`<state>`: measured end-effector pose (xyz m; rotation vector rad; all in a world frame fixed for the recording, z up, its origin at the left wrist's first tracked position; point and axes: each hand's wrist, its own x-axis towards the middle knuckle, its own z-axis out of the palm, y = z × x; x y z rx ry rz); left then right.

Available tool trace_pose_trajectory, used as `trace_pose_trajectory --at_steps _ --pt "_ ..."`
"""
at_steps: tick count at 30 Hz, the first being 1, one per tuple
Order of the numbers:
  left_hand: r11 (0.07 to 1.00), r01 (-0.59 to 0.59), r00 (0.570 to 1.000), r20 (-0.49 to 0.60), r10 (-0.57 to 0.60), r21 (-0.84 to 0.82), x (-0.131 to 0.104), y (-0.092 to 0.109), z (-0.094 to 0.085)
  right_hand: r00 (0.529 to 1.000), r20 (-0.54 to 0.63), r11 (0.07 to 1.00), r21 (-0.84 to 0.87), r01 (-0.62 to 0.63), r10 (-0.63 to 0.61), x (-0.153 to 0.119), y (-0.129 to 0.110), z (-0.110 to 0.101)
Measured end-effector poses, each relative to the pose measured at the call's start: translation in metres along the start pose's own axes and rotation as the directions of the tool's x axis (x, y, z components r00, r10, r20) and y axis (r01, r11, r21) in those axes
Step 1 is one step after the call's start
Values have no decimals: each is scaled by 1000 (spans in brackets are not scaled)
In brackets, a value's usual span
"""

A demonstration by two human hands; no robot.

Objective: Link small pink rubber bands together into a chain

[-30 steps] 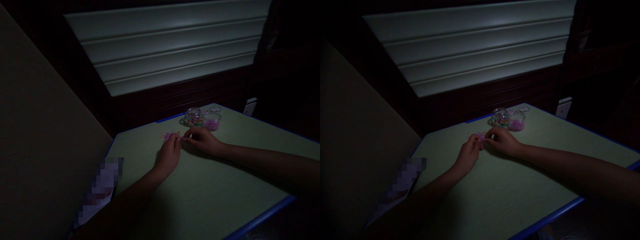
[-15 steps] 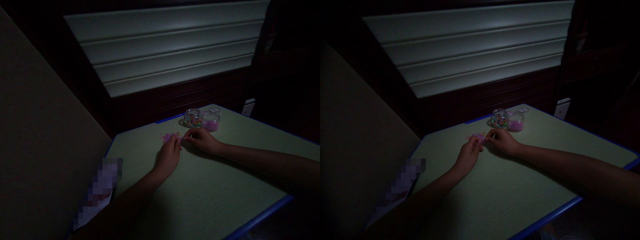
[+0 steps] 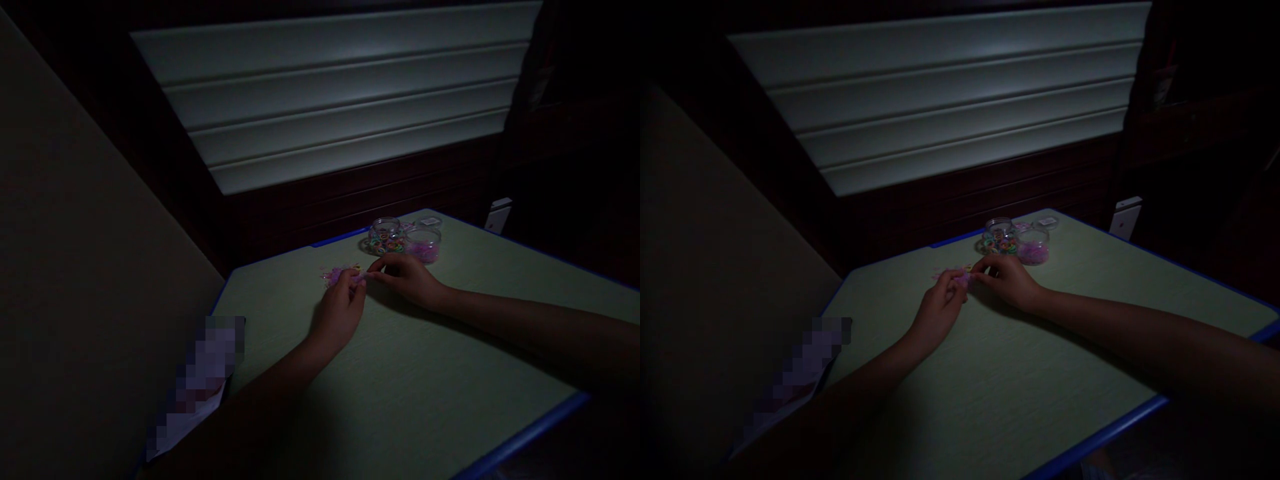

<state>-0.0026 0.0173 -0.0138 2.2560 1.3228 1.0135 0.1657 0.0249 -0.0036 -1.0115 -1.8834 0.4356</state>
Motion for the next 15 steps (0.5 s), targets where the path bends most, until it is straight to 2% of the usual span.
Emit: trace_pose_trajectory --at_steps 6,15 --pt "1000 -7 1000 18 7 -5 0 2 -1 999 39 999 -16 36 -35 -1 -1 -1" --pt "1000 -11 1000 13 11 19 0 -3 1 999 36 1000 -13 22 -22 -1 -4 -1"
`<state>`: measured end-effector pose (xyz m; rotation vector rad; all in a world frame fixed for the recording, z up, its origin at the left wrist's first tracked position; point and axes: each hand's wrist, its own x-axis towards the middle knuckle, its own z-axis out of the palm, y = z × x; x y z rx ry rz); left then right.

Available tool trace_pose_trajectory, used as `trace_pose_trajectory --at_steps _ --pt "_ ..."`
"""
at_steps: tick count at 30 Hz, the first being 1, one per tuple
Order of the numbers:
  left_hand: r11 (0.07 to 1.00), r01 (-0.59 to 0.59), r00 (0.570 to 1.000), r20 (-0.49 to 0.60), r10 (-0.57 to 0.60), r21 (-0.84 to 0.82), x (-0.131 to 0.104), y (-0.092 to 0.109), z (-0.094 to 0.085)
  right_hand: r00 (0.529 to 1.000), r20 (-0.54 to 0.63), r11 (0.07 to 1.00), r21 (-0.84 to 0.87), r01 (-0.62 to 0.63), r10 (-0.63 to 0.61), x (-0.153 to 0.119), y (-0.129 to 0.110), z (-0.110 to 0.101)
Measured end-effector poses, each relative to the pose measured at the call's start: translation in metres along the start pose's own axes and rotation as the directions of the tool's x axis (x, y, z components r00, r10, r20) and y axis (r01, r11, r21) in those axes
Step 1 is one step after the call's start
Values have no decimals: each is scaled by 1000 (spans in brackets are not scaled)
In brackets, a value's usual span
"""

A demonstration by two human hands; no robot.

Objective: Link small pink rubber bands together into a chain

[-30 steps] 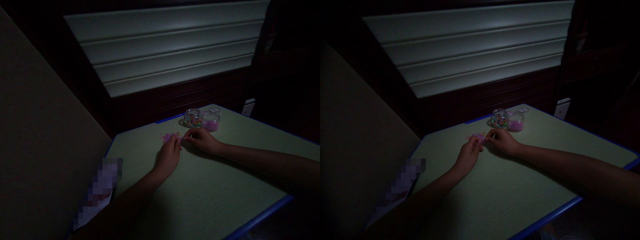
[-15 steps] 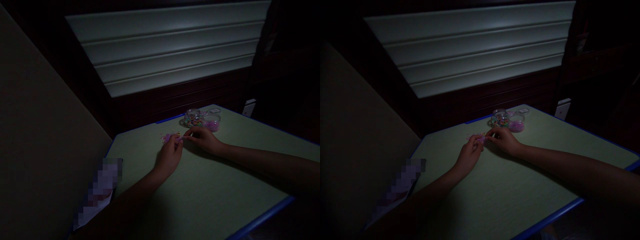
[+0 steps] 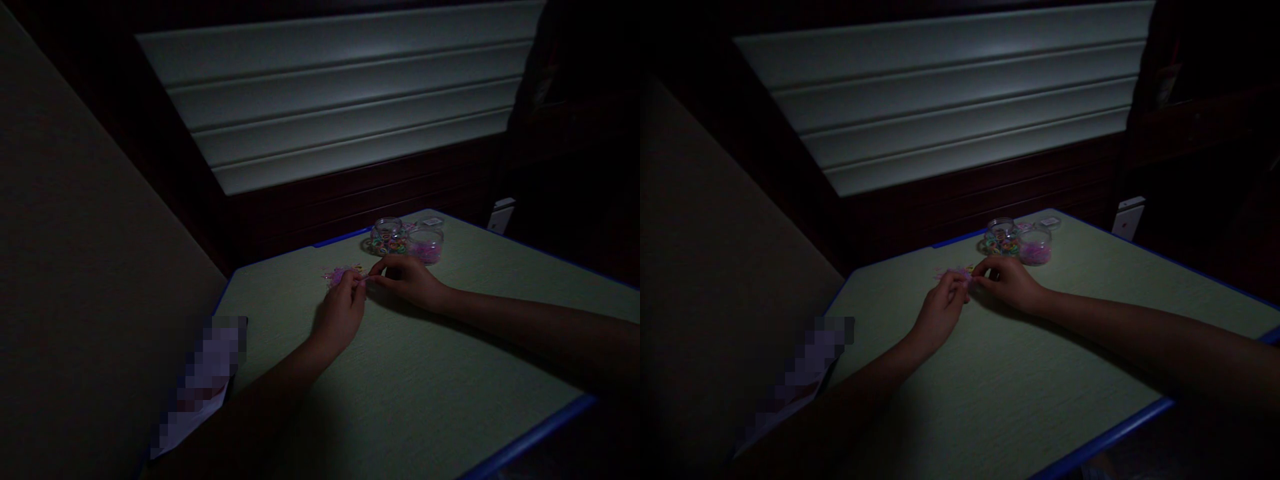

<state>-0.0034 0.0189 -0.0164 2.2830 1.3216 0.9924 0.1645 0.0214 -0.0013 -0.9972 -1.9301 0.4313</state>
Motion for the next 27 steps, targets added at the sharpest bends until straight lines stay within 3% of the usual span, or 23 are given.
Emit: trace_pose_trajectory --at_steps 9,17,27 --pt "999 -6 1000 1 6 36 0 -2 0 1000 3 1000 -18 11 -11 -1 0 1" --pt "1000 -4 1000 4 4 21 0 -2 0 996 16 993 78 -89 88 -3 -1 5" --pt "1000 -1 1000 19 0 17 0 -2 -2 997 14 998 -4 -70 70 0 2 4"
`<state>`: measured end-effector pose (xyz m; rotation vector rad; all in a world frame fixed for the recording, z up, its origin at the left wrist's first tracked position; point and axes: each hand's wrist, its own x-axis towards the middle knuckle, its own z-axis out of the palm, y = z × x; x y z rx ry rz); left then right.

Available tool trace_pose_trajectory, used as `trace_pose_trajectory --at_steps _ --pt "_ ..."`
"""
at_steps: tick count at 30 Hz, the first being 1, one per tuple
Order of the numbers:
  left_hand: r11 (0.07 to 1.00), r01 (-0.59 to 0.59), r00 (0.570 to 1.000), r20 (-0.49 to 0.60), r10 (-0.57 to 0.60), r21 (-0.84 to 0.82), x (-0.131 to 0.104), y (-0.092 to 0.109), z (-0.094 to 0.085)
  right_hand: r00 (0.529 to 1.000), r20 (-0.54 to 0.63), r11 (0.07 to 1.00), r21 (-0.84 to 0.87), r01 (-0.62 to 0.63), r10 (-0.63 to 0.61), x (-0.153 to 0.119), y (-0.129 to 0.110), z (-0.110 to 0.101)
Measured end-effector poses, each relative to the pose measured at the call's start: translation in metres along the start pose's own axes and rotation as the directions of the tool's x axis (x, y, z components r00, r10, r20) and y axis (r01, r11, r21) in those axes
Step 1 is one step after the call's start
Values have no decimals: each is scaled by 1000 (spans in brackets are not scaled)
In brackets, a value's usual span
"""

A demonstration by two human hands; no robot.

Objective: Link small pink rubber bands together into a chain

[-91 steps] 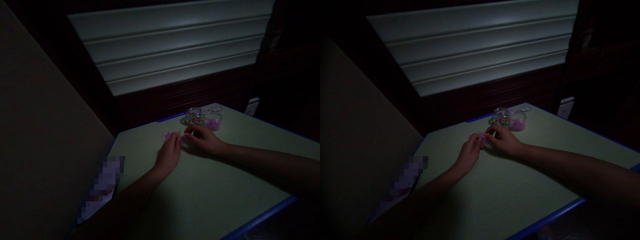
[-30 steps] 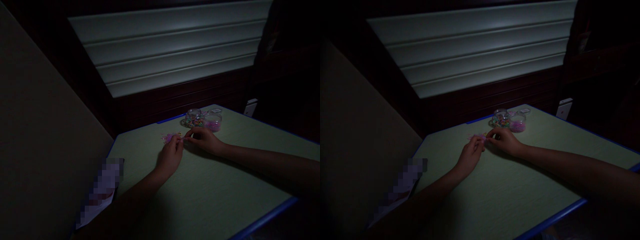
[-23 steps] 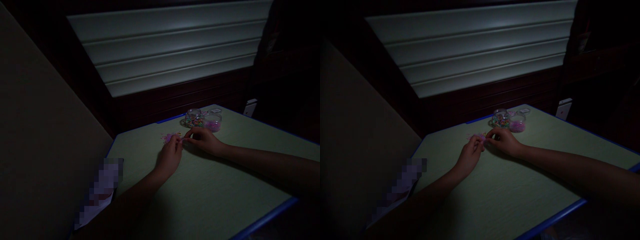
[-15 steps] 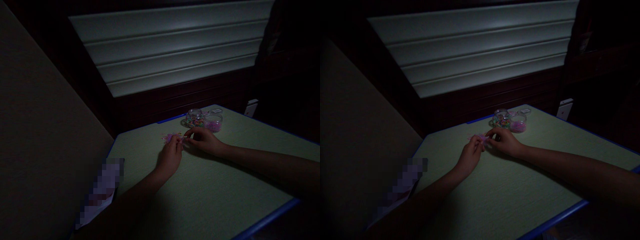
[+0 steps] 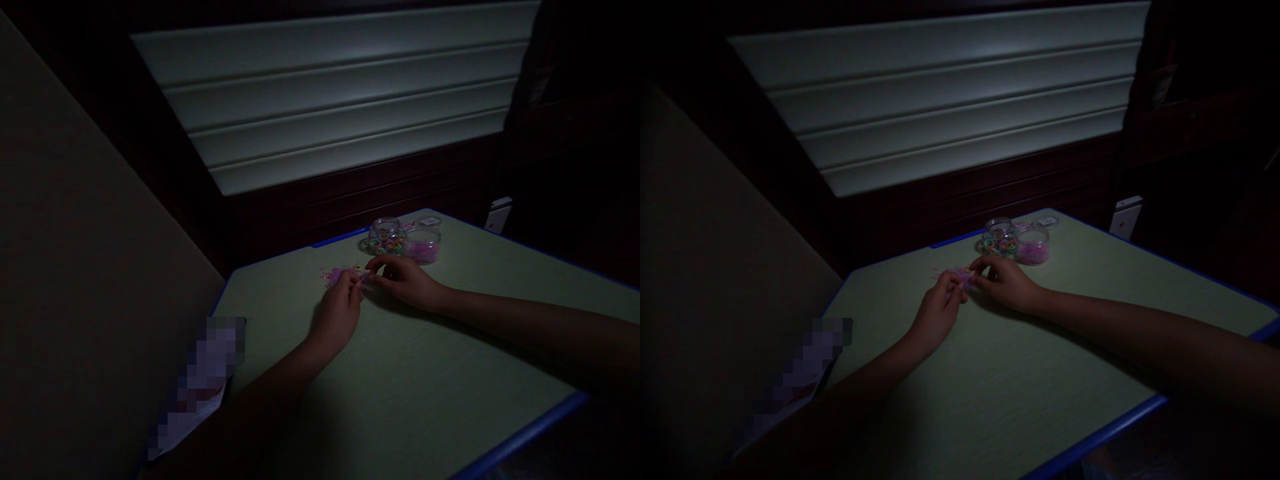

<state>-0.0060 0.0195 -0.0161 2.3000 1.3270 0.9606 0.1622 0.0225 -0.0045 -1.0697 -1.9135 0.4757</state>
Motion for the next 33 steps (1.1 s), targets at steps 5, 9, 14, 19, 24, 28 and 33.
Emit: trace_pose_trajectory --at_steps 5,9,14,19,24,28,33 --pt "1000 -1 1000 0 1 2 0 1 0 1000 26 1000 12 16 -16 1 3 1" --pt "1000 -4 1000 -2 4 2 0 1 1 999 34 999 -1 41 -41 2 2 -1" --pt "1000 5 1000 -18 -6 -6 0 1 2 1000 -3 999 -22 29 -30 2 -2 -4" --pt "1000 4 1000 -22 -4 -16 1 2 2 998 -21 997 -58 58 -59 1 -5 -4" --pt "1000 -11 1000 -26 10 -17 2 1 2 994 -18 985 -144 100 -103 -1 -4 -5" --pt "1000 -14 999 -33 14 -5 2 1 2 984 63 941 -288 175 -164 -3 -6 -9" --pt "1000 -25 1000 -1 25 13 0 1 1 968 179 846 -476 242 -177 -4 -10 -17"
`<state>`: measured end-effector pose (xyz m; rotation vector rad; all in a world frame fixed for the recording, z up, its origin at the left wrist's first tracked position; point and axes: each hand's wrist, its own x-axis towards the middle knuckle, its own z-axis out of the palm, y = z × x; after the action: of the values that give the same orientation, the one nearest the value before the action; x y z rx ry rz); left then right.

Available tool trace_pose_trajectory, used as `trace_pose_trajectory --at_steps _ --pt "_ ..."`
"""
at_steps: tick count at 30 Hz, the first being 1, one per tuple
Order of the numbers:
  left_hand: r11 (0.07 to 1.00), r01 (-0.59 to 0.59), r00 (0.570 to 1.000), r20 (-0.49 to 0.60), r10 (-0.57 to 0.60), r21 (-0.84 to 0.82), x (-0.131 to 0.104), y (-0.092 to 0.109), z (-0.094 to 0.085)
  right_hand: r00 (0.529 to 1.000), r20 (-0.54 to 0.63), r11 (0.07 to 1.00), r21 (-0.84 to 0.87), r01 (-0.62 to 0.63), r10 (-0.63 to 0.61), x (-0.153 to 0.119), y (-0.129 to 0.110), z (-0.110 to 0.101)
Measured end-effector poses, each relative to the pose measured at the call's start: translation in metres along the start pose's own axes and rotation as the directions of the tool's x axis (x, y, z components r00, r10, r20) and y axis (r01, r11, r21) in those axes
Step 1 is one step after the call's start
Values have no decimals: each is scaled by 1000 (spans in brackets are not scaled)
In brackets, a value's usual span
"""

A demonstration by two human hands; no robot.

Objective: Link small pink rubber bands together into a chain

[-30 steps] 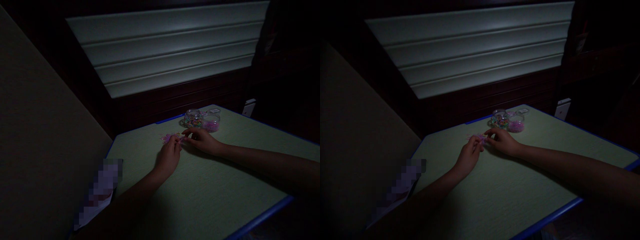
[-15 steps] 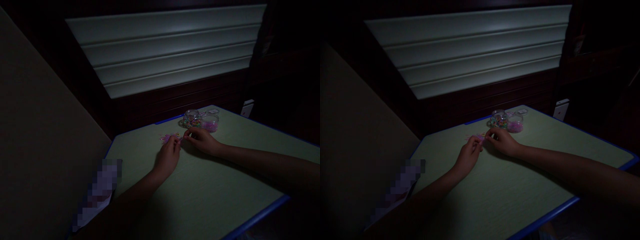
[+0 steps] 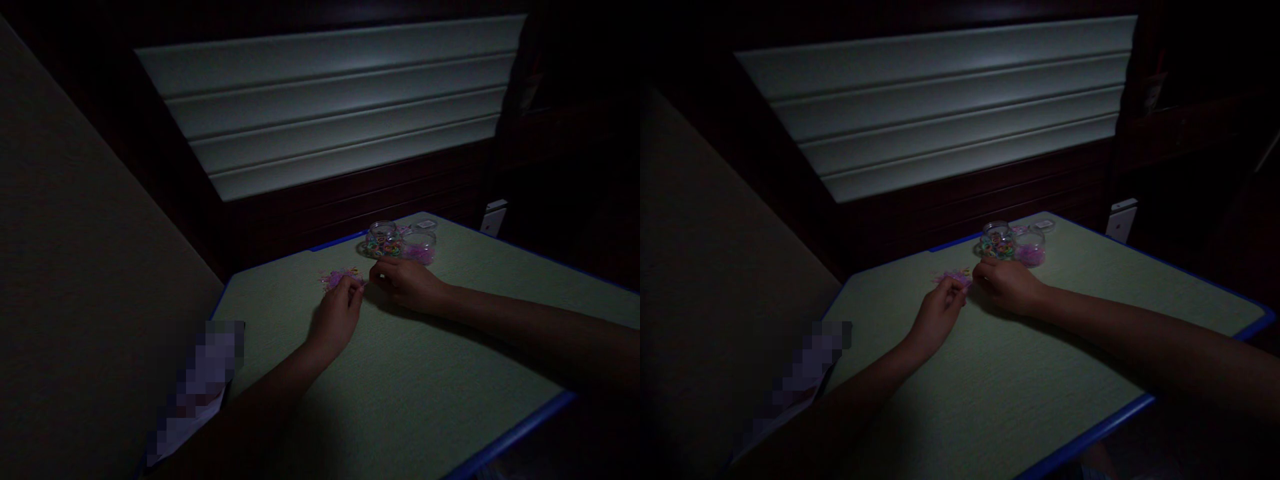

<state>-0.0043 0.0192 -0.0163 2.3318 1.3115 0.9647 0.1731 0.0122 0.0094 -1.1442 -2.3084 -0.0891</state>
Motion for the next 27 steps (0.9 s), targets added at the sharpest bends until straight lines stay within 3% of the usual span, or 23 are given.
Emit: trace_pose_trajectory --at_steps 4,9,27 --pt "1000 1 1000 -1 -1 27 -1 -1 0 996 54 984 -159 84 -77 -1 -3 -7" --pt "1000 -4 1000 -12 5 14 0 -1 0 992 72 967 -228 116 -102 -1 -2 -5" --pt "998 -1 1000 4 0 56 -1 -1 0 977 109 927 -311 210 -185 1 0 -10"
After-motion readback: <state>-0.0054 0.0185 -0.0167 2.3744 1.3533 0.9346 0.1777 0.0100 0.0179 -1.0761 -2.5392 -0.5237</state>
